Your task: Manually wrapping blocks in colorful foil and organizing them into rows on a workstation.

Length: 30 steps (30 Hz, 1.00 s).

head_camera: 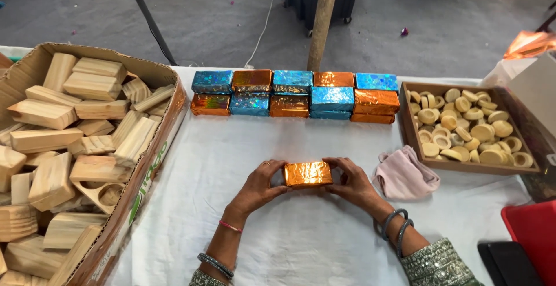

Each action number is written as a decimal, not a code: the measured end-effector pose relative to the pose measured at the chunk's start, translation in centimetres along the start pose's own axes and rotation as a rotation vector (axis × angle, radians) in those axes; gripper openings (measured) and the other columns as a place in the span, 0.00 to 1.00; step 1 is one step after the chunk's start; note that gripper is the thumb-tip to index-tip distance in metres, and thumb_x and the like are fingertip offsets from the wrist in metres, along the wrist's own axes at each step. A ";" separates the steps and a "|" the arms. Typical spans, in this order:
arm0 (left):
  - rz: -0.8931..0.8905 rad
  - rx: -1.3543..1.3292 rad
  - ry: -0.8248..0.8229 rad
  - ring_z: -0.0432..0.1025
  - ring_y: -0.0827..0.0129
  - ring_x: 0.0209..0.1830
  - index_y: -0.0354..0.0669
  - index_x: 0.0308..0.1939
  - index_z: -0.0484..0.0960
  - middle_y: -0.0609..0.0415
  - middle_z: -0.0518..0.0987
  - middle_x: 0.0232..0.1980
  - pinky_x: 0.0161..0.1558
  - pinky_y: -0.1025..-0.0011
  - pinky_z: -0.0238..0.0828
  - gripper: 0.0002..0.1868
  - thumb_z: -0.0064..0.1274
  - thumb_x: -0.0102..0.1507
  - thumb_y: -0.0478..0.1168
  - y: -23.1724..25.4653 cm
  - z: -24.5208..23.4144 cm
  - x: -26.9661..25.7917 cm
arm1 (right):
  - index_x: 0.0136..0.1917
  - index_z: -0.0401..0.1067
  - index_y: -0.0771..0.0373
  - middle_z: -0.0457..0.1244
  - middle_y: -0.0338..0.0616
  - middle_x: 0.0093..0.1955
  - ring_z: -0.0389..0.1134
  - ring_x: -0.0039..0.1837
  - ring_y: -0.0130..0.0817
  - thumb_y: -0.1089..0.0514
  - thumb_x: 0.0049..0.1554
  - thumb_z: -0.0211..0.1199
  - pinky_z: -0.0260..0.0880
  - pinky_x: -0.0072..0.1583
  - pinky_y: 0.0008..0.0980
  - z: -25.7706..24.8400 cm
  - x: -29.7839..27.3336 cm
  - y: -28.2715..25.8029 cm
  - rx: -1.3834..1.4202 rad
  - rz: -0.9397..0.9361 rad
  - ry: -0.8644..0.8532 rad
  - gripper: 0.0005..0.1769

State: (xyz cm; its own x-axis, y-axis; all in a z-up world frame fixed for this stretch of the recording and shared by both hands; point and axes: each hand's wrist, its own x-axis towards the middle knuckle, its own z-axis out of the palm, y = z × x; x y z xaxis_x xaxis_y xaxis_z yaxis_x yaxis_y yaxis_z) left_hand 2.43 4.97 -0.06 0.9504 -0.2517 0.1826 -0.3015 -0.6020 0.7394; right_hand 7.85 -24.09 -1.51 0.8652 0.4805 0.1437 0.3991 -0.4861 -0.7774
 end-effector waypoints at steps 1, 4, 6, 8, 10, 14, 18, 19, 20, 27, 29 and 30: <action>0.026 0.008 0.009 0.72 0.55 0.61 0.41 0.62 0.74 0.48 0.78 0.59 0.61 0.62 0.71 0.36 0.70 0.53 0.44 -0.3 0.1 -0.1 | 0.68 0.70 0.53 0.67 0.37 0.59 0.64 0.42 0.23 0.55 0.42 0.80 0.71 0.44 0.26 0.0 0.1 0.0 -0.002 -0.008 0.004 0.42; 0.057 0.008 0.028 0.72 0.54 0.60 0.41 0.62 0.73 0.48 0.78 0.59 0.61 0.61 0.72 0.35 0.70 0.54 0.45 -0.2 0.2 -0.2 | 0.68 0.71 0.53 0.68 0.35 0.58 0.63 0.39 0.25 0.54 0.41 0.81 0.71 0.42 0.26 0.0 0.0 -0.4 -0.020 0.019 0.020 0.41; 0.048 -0.005 0.030 0.72 0.55 0.60 0.42 0.62 0.73 0.49 0.78 0.59 0.61 0.62 0.72 0.35 0.70 0.54 0.46 -0.2 0.0 -0.1 | 0.67 0.71 0.54 0.68 0.36 0.56 0.62 0.39 0.25 0.54 0.40 0.81 0.70 0.42 0.26 0.0 0.0 -0.7 0.011 0.005 0.040 0.42; 0.040 -0.023 0.024 0.73 0.55 0.61 0.42 0.62 0.73 0.49 0.78 0.59 0.62 0.62 0.72 0.35 0.70 0.54 0.46 -0.5 0.2 0.1 | 0.67 0.72 0.54 0.68 0.37 0.55 0.62 0.38 0.25 0.54 0.40 0.81 0.70 0.42 0.26 0.1 -0.1 -0.7 0.041 -0.001 0.062 0.42; 0.039 -0.002 0.025 0.71 0.55 0.64 0.43 0.65 0.71 0.49 0.76 0.62 0.64 0.62 0.70 0.39 0.70 0.54 0.49 -1.0 0.7 0.1 | 0.66 0.72 0.55 0.68 0.37 0.54 0.62 0.38 0.24 0.53 0.40 0.82 0.70 0.42 0.25 0.2 0.0 -0.4 0.000 -0.011 0.069 0.42; 0.084 0.077 0.046 0.66 0.51 0.67 0.43 0.71 0.64 0.46 0.71 0.67 0.65 0.60 0.67 0.50 0.71 0.51 0.55 1.2 0.2 0.0 | 0.66 0.72 0.58 0.68 0.38 0.54 0.63 0.40 0.23 0.52 0.41 0.82 0.70 0.42 0.25 0.3 -0.2 -0.4 -0.011 -0.056 0.082 0.41; 0.196 0.223 0.060 0.63 0.50 0.70 0.42 0.75 0.59 0.43 0.69 0.69 0.69 0.56 0.60 0.57 0.70 0.51 0.61 2.3 1.4 -0.1 | 0.66 0.72 0.58 0.68 0.38 0.53 0.62 0.38 0.25 0.52 0.42 0.82 0.69 0.41 0.26 0.3 -0.4 -1.0 0.010 -0.005 0.083 0.39; 0.227 0.290 0.071 0.63 0.51 0.70 0.42 0.75 0.59 0.43 0.69 0.68 0.71 0.53 0.56 0.56 0.69 0.52 0.62 2.5 1.8 0.0 | 0.65 0.72 0.58 0.68 0.38 0.54 0.63 0.37 0.24 0.52 0.42 0.81 0.70 0.41 0.26 0.2 -0.3 -1.1 0.012 -0.032 0.095 0.39; 0.234 0.296 0.075 0.63 0.51 0.70 0.42 0.75 0.59 0.43 0.69 0.68 0.71 0.53 0.56 0.56 0.69 0.52 0.62 2.8 2.7 0.1 | 0.65 0.72 0.58 0.68 0.38 0.54 0.63 0.37 0.24 0.52 0.42 0.81 0.70 0.41 0.26 0.3 -0.4 -1.0 0.012 -0.039 0.101 0.39; 0.264 0.548 0.054 0.65 0.52 0.67 0.37 0.70 0.66 0.44 0.73 0.64 0.73 0.48 0.49 0.43 0.65 0.59 0.54 1.8 4.5 2.3 | 0.68 0.71 0.56 0.68 0.38 0.55 0.63 0.39 0.25 0.54 0.42 0.81 0.72 0.42 0.26 0.3 -0.3 -1.2 0.041 -0.078 0.092 0.41; 0.262 0.554 0.009 0.67 0.53 0.66 0.38 0.67 0.69 0.45 0.74 0.61 0.73 0.49 0.51 0.39 0.65 0.59 0.53 1.7 2.8 3.8 | 0.70 0.70 0.55 0.68 0.38 0.57 0.65 0.40 0.27 0.53 0.42 0.82 0.73 0.43 0.27 0.0 -0.2 -1.7 0.053 -0.063 0.073 0.43; 0.244 0.562 -0.016 0.69 0.53 0.62 0.39 0.63 0.71 0.45 0.75 0.59 0.70 0.52 0.57 0.36 0.67 0.57 0.51 1.4 1.6 4.8 | 0.72 0.64 0.57 0.66 0.40 0.62 0.65 0.49 0.27 0.53 0.42 0.81 0.73 0.44 0.28 -0.2 -0.1 -2.0 0.106 -0.091 0.082 0.47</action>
State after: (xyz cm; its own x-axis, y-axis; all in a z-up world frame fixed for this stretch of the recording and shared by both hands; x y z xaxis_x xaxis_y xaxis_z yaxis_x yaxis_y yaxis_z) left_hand 6.47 1.69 0.88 0.8491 -0.4411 0.2906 -0.5082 -0.8322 0.2218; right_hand 7.00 -23.33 0.16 0.8504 0.4556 0.2632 0.4470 -0.3616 -0.8182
